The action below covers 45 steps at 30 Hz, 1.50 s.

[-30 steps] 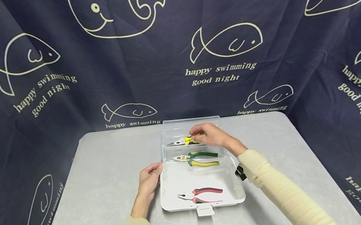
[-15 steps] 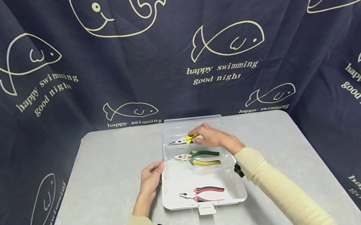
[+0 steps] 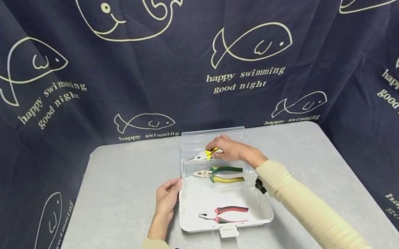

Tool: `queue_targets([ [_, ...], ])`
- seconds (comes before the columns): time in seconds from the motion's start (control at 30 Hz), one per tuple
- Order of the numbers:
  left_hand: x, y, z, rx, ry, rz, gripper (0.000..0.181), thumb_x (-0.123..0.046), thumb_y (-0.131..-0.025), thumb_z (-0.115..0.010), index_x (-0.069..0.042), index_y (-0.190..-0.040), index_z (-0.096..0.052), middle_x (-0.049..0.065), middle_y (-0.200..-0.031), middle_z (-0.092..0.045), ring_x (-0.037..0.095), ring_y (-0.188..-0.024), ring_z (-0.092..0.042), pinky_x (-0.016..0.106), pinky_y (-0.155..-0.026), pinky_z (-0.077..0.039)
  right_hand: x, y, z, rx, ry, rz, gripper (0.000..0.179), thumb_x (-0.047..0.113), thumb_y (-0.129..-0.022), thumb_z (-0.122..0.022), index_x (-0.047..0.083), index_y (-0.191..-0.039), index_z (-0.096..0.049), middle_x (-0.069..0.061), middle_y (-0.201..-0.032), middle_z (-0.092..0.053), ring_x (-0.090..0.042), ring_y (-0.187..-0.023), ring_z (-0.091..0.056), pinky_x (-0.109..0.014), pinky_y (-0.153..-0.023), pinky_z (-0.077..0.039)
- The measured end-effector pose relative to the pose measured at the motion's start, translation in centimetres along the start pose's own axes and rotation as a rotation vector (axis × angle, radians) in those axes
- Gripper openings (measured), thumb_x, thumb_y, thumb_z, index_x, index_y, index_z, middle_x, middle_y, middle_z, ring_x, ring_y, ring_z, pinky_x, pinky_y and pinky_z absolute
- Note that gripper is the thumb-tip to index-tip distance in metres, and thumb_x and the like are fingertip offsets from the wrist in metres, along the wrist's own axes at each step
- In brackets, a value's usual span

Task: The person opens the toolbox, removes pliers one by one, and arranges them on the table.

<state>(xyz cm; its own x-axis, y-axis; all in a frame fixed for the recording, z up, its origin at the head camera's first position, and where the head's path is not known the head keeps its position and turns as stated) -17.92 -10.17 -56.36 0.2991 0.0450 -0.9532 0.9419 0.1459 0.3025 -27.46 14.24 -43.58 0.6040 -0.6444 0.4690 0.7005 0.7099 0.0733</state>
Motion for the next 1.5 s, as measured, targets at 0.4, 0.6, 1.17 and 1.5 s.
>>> queue_targets([
  [0.4, 0.0, -0.1, 0.0, -0.003, -0.013, -0.004, 0.03, -0.018, -0.101, -0.067, 0.004, -0.123, -0.069, 0.009, -0.1, -0.072, 0.012, -0.081, -0.063, 0.023, -0.068, -0.051, 0.3, -0.4, -0.2, -0.083, -0.043, 0.015, 0.014, -0.001, -0.096, -0.069, -0.003, -0.11, -0.07, -0.007, -0.094, -0.07, -0.018, -0.086, -0.062, -0.039, -0.084, -0.053],
  [0.6, 0.0, -0.1, 0.0, 0.002, 0.004, -0.006, 0.029, -0.015, -0.101, -0.067, 0.005, -0.122, -0.069, 0.007, -0.098, -0.072, 0.011, -0.079, -0.063, 0.023, -0.067, -0.051, 0.0, 0.3, -0.2, -0.122, -0.1, -0.028, 0.015, 0.002, -0.098, -0.069, -0.001, -0.112, -0.067, -0.006, -0.094, -0.069, -0.02, -0.087, -0.063, -0.04, -0.085, -0.053],
  [1.17, 0.3, -0.1, 0.0, -0.004, 0.005, -0.007, 0.028, -0.016, -0.1, -0.069, 0.004, -0.12, -0.07, 0.005, -0.095, -0.072, 0.011, -0.078, -0.063, 0.023, -0.066, -0.051, -1.4, 2.1, -0.1, -0.453, -0.284, -0.113, 0.018, 0.003, -0.094, -0.074, 0.002, -0.111, -0.068, -0.01, -0.102, -0.072, -0.025, -0.096, -0.071, -0.038, -0.085, -0.058],
  [1.5, 0.2, -0.1, 0.1, -0.01, 0.004, -0.01, 0.029, -0.016, -0.1, -0.069, 0.004, -0.119, -0.07, 0.005, -0.095, -0.073, 0.011, -0.078, -0.063, 0.023, -0.066, -0.051, -1.1, 2.9, 0.7, -0.688, -0.39, -0.079, 0.022, 0.004, -0.092, -0.077, 0.003, -0.111, -0.067, -0.011, -0.102, -0.071, -0.024, -0.093, -0.071, -0.033, -0.084, -0.059],
])
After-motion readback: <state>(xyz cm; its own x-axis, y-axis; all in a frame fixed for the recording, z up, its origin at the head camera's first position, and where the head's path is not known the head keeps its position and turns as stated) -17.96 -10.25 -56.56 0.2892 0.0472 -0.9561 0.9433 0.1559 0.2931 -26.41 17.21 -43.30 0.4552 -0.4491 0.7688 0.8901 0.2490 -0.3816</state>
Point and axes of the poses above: each hand's wrist, its own y-axis away from the middle knuckle, its own z-axis out of the back of the hand, x = y × z, the point moved 1 cm from there along -y, towards the middle knuckle
